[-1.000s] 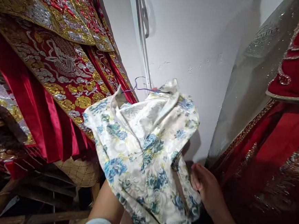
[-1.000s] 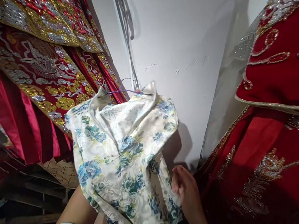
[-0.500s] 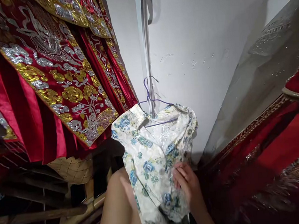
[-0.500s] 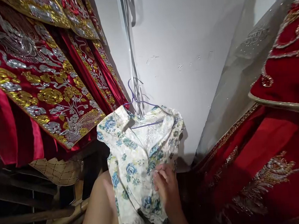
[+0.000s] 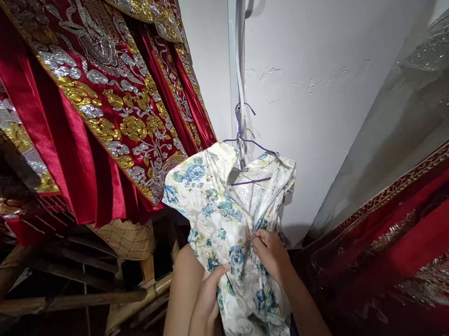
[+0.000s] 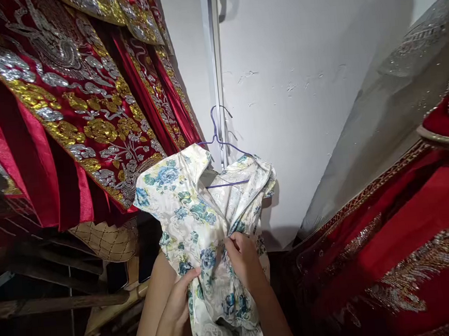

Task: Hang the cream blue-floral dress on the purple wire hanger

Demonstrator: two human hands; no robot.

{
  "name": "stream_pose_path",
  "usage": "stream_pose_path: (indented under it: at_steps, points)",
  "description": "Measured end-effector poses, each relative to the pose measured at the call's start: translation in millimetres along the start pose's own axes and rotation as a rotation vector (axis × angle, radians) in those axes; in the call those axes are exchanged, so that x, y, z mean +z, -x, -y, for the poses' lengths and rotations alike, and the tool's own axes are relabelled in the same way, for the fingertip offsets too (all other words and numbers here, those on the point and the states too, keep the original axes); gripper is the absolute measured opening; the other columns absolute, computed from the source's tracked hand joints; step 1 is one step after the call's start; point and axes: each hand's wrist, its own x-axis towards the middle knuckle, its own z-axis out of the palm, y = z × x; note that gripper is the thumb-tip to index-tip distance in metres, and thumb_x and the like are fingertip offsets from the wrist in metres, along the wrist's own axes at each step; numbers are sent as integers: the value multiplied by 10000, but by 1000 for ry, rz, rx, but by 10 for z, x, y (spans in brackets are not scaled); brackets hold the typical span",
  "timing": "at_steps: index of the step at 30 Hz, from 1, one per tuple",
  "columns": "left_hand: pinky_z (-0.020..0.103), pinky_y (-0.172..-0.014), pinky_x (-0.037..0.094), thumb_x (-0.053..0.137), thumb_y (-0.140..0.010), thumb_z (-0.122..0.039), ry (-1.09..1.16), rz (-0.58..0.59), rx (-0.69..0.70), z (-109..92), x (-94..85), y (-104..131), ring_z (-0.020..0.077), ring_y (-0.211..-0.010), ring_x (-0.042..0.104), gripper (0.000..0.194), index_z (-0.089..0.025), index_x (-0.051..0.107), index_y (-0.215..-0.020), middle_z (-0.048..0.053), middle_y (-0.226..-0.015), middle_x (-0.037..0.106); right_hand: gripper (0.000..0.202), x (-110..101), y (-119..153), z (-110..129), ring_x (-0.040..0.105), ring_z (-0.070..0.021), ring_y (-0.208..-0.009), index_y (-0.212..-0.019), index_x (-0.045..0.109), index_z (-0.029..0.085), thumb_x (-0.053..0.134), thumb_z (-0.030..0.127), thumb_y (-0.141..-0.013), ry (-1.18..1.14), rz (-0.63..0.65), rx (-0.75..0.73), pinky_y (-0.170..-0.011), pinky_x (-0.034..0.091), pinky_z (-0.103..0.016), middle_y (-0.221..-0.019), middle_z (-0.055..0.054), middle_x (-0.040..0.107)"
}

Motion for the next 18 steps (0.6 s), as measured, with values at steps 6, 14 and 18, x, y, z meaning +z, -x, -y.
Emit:
stream_pose_path:
  at_steps: [6, 14, 18]
  points:
    - [371, -1015, 501, 807, -730, -385, 1, -357, 552, -77, 30, -107, 280, -1185, 629, 532, -223, 629, -1204, 88, -1193, 683, 351, -45, 158, -18, 334, -123, -484, -639, 518, 212, 520, 422, -921, -38, 23, -35, -504, 248, -283, -514, 38, 394]
    - [329, -904, 518, 662, -875, -311, -547, 17, 770, 165, 533, 105, 238, -1035, 659, 257, -195, 675, -1104, 89, -1069, 698, 265, 55, 279, 207, 442, -121, -480, -655, 635, 184, 661, 387, -823, -176, 36, -2, -494, 320, -261, -505, 12, 534]
    - [272, -752, 490, 594, -911, -278, -593, 112, 766, 133, 604, 125, 194, -823, 640, 125, -186, 674, -887, 37, -834, 681, 213, 60, 309, 222, 430, -106, -437, -645, 655, 183, 668, 342, -785, -231, -36, 0, -456, 319, -250, -526, 5, 595]
